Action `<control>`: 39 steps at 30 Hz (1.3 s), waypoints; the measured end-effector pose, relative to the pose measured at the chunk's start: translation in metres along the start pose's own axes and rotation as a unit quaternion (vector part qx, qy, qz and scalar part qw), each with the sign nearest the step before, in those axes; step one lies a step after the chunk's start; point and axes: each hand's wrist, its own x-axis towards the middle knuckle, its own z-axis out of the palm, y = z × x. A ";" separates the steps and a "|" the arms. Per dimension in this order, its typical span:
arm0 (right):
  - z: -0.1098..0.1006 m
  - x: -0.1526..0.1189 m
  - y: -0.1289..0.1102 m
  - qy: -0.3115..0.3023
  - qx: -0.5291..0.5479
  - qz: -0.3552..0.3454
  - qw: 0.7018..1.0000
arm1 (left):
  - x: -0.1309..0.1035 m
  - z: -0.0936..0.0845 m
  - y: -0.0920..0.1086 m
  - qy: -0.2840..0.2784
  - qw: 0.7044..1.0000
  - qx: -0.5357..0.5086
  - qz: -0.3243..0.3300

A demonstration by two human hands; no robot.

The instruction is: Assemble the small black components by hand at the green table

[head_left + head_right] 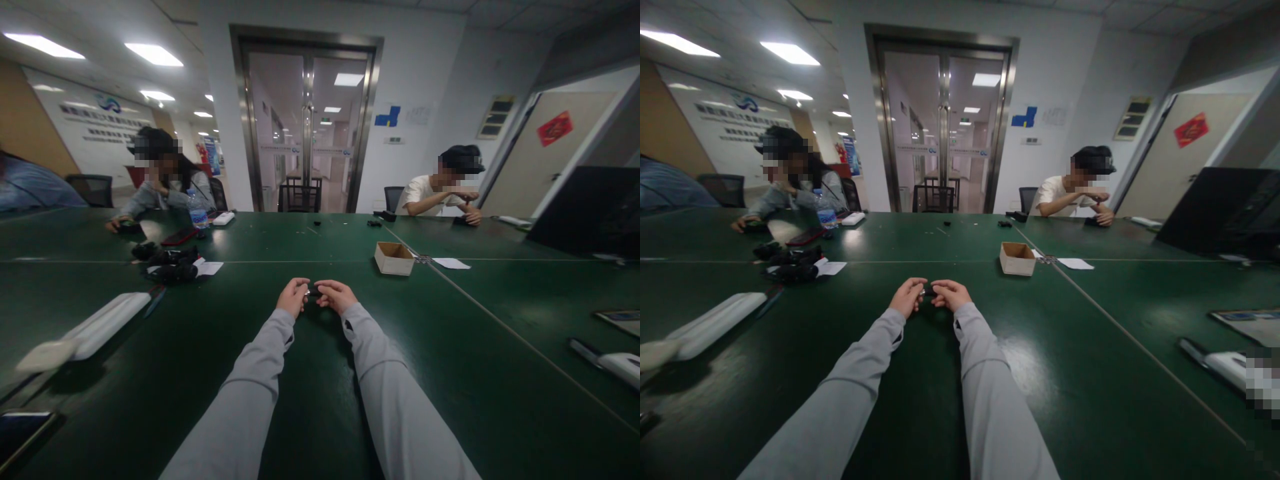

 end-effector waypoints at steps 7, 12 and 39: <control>-0.001 0.001 0.001 0.005 0.002 -0.002 1.000 | 0.002 0.000 -0.004 0.001 1.000 -0.014 0.024; 0.000 -0.001 0.000 -0.004 0.002 -0.008 1.000 | 0.000 0.000 0.000 0.005 1.000 -0.001 -0.005; -0.005 0.002 0.005 -0.022 0.016 -0.026 0.999 | 0.002 0.000 -0.004 -0.018 1.000 0.014 0.004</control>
